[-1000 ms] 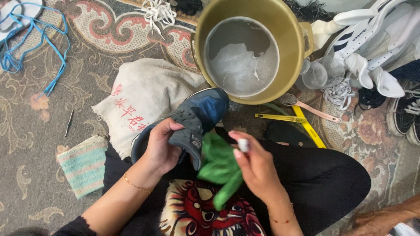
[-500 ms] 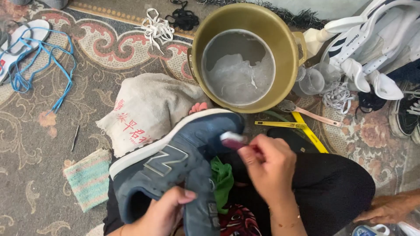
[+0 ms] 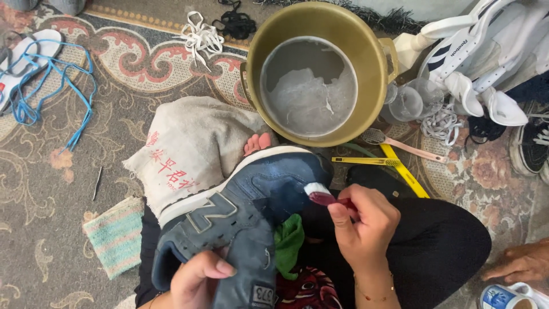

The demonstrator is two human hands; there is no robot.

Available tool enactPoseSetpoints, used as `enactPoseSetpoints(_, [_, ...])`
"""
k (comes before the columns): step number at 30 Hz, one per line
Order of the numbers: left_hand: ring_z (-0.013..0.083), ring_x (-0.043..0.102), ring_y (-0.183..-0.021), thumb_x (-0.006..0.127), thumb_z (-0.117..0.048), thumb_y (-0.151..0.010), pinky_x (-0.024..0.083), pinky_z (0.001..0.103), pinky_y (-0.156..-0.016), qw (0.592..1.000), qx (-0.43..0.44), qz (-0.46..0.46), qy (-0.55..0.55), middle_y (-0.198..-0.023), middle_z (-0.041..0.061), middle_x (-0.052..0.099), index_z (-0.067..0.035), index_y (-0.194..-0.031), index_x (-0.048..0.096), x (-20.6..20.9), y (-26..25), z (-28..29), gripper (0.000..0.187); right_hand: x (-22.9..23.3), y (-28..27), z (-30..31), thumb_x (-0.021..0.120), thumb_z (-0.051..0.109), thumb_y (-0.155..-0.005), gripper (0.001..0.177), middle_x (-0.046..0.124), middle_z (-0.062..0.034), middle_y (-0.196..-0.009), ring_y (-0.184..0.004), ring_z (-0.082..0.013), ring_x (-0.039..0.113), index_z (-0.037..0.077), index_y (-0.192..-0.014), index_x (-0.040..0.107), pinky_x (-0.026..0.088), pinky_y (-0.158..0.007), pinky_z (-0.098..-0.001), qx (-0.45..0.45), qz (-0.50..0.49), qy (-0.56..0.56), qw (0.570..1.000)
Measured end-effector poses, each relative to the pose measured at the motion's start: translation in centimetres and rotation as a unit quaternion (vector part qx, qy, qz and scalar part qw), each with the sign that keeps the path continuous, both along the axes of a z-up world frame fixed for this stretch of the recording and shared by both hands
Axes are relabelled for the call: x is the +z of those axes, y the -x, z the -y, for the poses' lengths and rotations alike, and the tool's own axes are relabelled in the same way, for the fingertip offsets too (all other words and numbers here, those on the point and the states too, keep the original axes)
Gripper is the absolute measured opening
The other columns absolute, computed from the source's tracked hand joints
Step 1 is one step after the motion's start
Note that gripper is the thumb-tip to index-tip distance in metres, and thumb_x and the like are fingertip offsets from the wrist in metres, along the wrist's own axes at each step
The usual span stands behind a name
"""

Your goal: The person cleans a pair of sneakers by scrubbing the midsoles and uppers with a small brush and soapy water, then wiping them with a green cloth.

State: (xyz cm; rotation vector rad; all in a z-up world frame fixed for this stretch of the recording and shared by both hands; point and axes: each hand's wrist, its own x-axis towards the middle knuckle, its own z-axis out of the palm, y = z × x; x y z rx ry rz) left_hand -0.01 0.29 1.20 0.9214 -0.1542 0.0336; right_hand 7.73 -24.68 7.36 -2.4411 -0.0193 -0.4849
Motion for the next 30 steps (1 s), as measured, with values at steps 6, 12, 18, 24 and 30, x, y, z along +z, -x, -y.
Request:
enactPoseSetpoints(6, [0.0428, 0.067, -0.098, 0.059, 0.009, -0.084, 0.053, 0.053, -0.088, 0.991, 0.017, -0.103, 0.079, -0.102, 0.038, 0.067, 0.008, -0.083, 0.060, -2.8, 0.0, -0.3, 0.002, -1.2, 1.5, -0.8, 0.043, 0.052, -0.100, 0.056, 0.032, 0.0010, -0.054, -0.050, -0.0143, 0.032, 0.009, -0.066, 0.049, 0.027, -0.052, -0.0323, -0.039, -0.040, -0.080, 0.995])
enactPoseSetpoints(12, [0.0390, 0.070, -0.091, 0.062, 0.012, -0.081, 0.058, 0.053, -0.085, 0.988, 0.042, -0.116, 0.095, -0.097, 0.030, 0.070, 0.005, -0.085, 0.063, -3.5, -0.6, -0.6, 0.008, -2.4, 2.9, -1.5, 0.044, 0.050, -0.100, 0.052, 0.031, 0.0014, -0.057, -0.052, -0.0136, 0.030, 0.011, -0.066, 0.045, 0.025, -0.051, -0.0337, -0.047, -0.075, -0.118, 0.989])
enactPoseSetpoints(18, [0.0296, 0.073, -0.090, 0.066, 0.010, -0.084, 0.061, 0.048, -0.086, 0.985, 0.141, -0.101, 0.022, -0.097, 0.022, 0.071, 0.000, -0.088, 0.062, -4.2, -1.2, -1.6, 0.011, -4.8, 4.4, -2.7, 0.046, 0.046, -0.101, 0.050, 0.036, 0.0010, -0.054, -0.048, -0.0143, 0.036, 0.012, -0.064, 0.044, 0.027, -0.049, -0.0343, 0.009, -0.111, -0.134, 0.985])
enactPoseSetpoints(24, [0.0488, 0.062, -0.116, 0.053, -0.002, -0.075, 0.049, 0.060, -0.101, 0.913, -0.034, -0.285, 0.291, -0.130, 0.037, 0.062, 0.015, -0.138, 0.050, 4.6, -7.8, -2.6, 0.066, -6.9, 1.6, 2.0, 0.061, 0.054, -0.094, 0.043, 0.062, -0.0024, -0.055, -0.049, -0.0242, 0.059, 0.019, -0.068, 0.061, 0.042, -0.052, -0.0433, -0.040, -0.301, 0.042, 0.952])
enactPoseSetpoints(30, [0.0269, 0.071, -0.081, 0.060, 0.007, -0.069, 0.059, 0.041, -0.083, 0.948, 0.024, -0.318, 0.016, -0.088, 0.016, 0.074, 0.007, -0.092, 0.068, -4.1, -7.8, -2.0, 0.024, -4.4, -6.7, 17.9, 0.065, 0.026, -0.106, 0.018, 0.067, -0.0095, -0.083, -0.073, -0.0340, 0.064, 0.010, -0.102, 0.057, 0.045, -0.065, -0.0493, -0.191, -0.160, 0.148, 0.957])
